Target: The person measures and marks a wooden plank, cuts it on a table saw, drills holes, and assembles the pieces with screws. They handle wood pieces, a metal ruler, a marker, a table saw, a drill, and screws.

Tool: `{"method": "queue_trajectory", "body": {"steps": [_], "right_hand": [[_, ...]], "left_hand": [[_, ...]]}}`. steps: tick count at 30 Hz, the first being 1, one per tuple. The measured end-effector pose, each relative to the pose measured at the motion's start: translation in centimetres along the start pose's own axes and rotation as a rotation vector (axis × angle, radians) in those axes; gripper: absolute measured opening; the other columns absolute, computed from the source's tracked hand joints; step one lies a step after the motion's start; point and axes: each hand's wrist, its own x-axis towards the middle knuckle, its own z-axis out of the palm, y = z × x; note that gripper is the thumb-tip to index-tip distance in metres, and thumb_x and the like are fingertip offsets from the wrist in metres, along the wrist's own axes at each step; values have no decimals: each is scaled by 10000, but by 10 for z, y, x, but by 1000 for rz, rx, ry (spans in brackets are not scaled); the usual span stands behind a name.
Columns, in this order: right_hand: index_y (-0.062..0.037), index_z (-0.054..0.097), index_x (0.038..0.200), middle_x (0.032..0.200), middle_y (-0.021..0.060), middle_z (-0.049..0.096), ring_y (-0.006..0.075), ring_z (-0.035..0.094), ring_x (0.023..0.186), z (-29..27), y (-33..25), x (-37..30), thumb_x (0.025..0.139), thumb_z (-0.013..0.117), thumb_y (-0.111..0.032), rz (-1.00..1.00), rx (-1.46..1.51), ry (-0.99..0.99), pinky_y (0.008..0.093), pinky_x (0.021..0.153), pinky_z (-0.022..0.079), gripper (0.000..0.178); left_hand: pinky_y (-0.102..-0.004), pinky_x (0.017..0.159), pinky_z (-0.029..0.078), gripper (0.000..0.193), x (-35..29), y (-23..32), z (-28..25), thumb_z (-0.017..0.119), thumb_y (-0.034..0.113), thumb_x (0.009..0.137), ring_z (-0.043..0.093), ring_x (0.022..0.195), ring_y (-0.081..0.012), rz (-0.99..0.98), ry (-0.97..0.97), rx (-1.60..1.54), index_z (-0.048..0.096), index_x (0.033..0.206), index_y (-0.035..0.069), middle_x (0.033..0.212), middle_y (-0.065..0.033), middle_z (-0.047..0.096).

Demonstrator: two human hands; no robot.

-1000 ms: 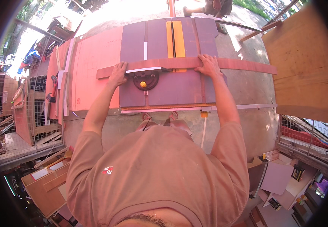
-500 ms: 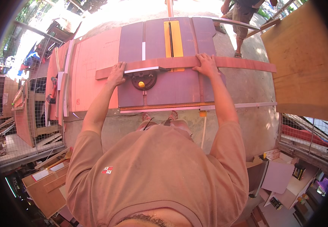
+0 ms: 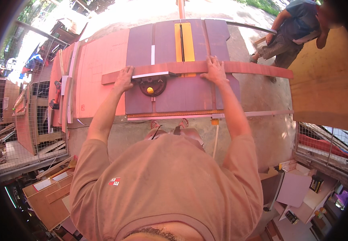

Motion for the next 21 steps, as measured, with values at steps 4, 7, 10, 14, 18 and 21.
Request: {"method": "queue_trajectory", "body": {"steps": [4,7,10,14,18,21], "right_hand": [[-75,488,1535,1578,165,462,378,365,1532,17,-74,-3,773,916,-406,-324,243,170,536,1257,296,935],[-33,506,1498,1546,192,477,407,377,1510,40,-135,-1,819,866,-477,-468,235,144,533,1245,301,888],[-33,470,1540,1566,198,476,398,345,1543,54,-177,7,844,830,-523,-449,203,24,658,1230,272,924],[-19,485,1518,1516,179,520,365,429,1483,55,-195,16,770,874,-558,-425,79,-10,696,1222,262,1001],[-17,497,1505,1500,173,531,343,452,1465,52,-204,20,712,898,-594,-420,-23,-79,684,1201,284,1059],[-24,519,1476,1445,155,560,321,484,1428,54,-214,20,673,908,-622,-451,-55,4,642,1165,326,1074]], "left_hand": [[-481,1248,366,876,-1,-4,4,801,106,741,422,1468,-415,31,31,-32,421,1527,34,1532,-207,478],[-482,1248,365,871,2,-6,8,788,102,760,414,1472,-427,-19,2,-54,415,1545,36,1557,-218,459],[-480,1245,371,872,3,-6,7,788,64,752,408,1473,-425,9,10,-69,418,1540,32,1572,-217,442],[-471,1246,371,860,1,-5,3,789,43,747,403,1475,-420,-10,-5,-108,426,1526,24,1577,-213,431],[-478,1249,363,868,1,-4,3,803,64,742,410,1468,-424,-1,-16,-92,427,1523,21,1558,-219,448],[-487,1250,357,891,1,-5,3,814,92,731,414,1464,-428,1,-22,-57,421,1528,21,1546,-223,460]]}}
